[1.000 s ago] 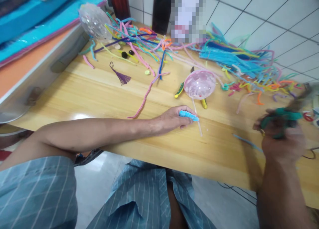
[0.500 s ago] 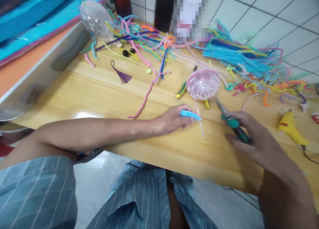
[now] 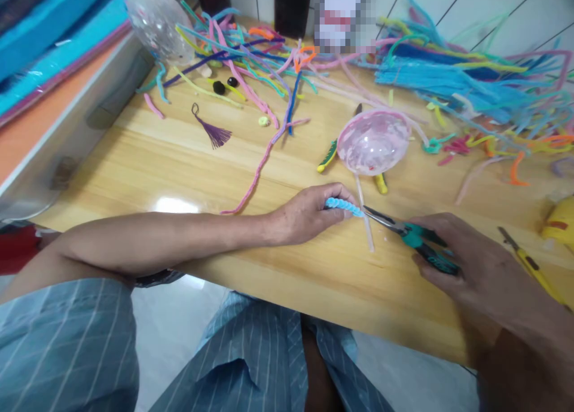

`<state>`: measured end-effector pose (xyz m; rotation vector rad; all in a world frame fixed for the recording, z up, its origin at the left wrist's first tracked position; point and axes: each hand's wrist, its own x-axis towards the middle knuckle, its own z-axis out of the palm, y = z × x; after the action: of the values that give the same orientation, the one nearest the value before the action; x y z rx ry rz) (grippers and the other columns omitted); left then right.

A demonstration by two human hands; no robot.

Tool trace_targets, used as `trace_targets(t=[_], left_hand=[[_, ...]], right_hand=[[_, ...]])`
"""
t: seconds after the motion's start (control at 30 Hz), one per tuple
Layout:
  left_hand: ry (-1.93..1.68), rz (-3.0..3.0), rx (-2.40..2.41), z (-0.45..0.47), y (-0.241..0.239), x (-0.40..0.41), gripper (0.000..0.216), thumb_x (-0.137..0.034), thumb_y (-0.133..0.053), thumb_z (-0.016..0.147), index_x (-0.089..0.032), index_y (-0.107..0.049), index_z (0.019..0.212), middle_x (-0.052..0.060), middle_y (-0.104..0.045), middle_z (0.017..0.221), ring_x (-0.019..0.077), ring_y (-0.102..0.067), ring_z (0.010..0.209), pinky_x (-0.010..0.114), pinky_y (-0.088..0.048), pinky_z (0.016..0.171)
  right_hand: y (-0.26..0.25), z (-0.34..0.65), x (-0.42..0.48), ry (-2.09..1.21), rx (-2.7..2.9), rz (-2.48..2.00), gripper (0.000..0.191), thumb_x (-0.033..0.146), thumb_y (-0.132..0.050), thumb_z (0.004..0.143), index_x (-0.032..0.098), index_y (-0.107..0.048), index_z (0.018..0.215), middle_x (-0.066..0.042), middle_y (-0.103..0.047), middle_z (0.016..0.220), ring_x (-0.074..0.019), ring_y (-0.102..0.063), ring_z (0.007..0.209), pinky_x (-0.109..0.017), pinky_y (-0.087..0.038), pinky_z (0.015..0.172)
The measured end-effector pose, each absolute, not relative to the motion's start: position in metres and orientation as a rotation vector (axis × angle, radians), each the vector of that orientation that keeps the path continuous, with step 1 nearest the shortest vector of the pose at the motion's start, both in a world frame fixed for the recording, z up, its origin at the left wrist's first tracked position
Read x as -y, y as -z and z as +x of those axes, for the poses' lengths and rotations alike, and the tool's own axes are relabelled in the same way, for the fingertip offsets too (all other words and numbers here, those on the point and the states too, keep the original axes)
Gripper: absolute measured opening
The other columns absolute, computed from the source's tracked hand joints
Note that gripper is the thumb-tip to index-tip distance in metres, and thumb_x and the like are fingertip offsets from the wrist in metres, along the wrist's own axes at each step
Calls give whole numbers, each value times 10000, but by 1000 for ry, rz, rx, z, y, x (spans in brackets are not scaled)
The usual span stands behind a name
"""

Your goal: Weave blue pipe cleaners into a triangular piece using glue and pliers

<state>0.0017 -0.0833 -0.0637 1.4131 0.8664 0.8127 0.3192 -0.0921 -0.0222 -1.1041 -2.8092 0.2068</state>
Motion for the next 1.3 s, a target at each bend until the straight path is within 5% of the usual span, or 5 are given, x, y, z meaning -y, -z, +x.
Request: trace_targets(t=[1.3], left_hand=[[-701,1310,-876,3,58,80,97,-241,-681,913,-168,-620,931,-49,-538,759,114,-484,712,262,-416,715]], right_hand=[[28,305,102,142,2829,-1153,220,354,-509,990,207,-572,1141,-95,-682,1003,-271,-722,790,-336,-521,569]])
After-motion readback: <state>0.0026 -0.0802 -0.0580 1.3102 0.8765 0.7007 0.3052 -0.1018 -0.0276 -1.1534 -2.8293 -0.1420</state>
